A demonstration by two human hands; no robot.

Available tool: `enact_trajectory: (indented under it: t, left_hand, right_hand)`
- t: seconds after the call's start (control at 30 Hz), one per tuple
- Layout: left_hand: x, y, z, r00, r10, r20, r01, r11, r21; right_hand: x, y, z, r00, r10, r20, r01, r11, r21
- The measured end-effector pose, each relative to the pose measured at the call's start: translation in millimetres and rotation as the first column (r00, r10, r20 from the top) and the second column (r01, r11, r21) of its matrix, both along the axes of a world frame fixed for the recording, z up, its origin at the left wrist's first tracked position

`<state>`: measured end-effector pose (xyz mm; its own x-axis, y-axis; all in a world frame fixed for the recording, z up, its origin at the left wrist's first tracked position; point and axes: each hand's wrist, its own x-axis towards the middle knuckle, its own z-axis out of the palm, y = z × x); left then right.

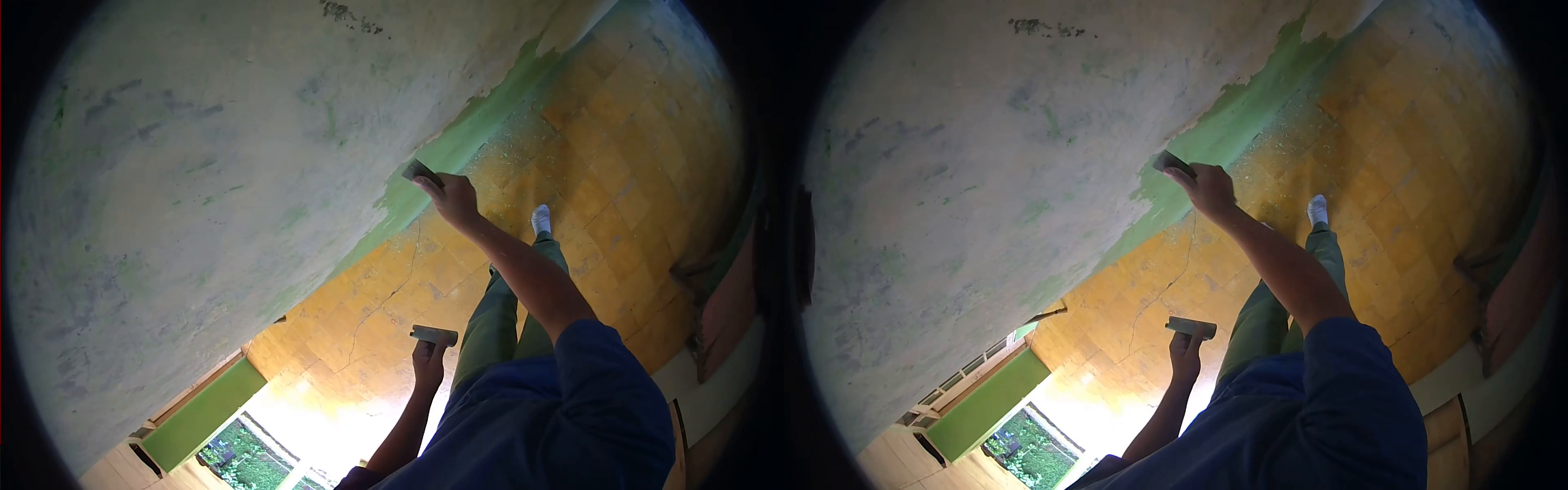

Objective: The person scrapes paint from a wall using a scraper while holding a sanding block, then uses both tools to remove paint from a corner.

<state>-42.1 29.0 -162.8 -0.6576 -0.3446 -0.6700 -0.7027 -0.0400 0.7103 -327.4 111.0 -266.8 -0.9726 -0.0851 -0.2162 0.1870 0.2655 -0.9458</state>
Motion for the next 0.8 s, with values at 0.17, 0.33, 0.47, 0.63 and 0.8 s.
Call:
enact_trajectory:
  t: [0.17,0.33,0.47,0.63,0.8]
  left_hand:
    - [2.5,-3.0,0.2,0.999,0.049,-0.022,-0.049,0.999,0.006]
    - [2.3,-6.3,1.9,1.0,-0.021,0.023,0.022,0.999,-0.037]
    - [2.7,-4.5,1.7,0.999,0.035,0.002,-0.035,0.999,0.001]
    - [2.8,-7.8,1.4,0.997,0.074,-0.031,-0.074,0.997,0.003]
    - [2.3,-11.2,-0.7,1.0,-0.008,0.002,0.008,1.0,-0.024]
  right_hand:
    - [27.0,11.9,-51.4,0.993,0.018,0.119,-0.037,0.987,0.157]
    - [-0.6,-14.1,-24.5,0.997,0.027,0.078,-0.035,0.994,0.105]
    - [14.0,-2.4,-41.7,0.999,-0.034,-0.017,0.035,0.993,0.113]
    - [21.9,-0.1,-64.5,1.0,-0.021,0.022,0.019,0.995,0.101]
    - [-12.6,-25.8,-20.2,0.998,-0.044,-0.044,0.039,0.992,-0.116]
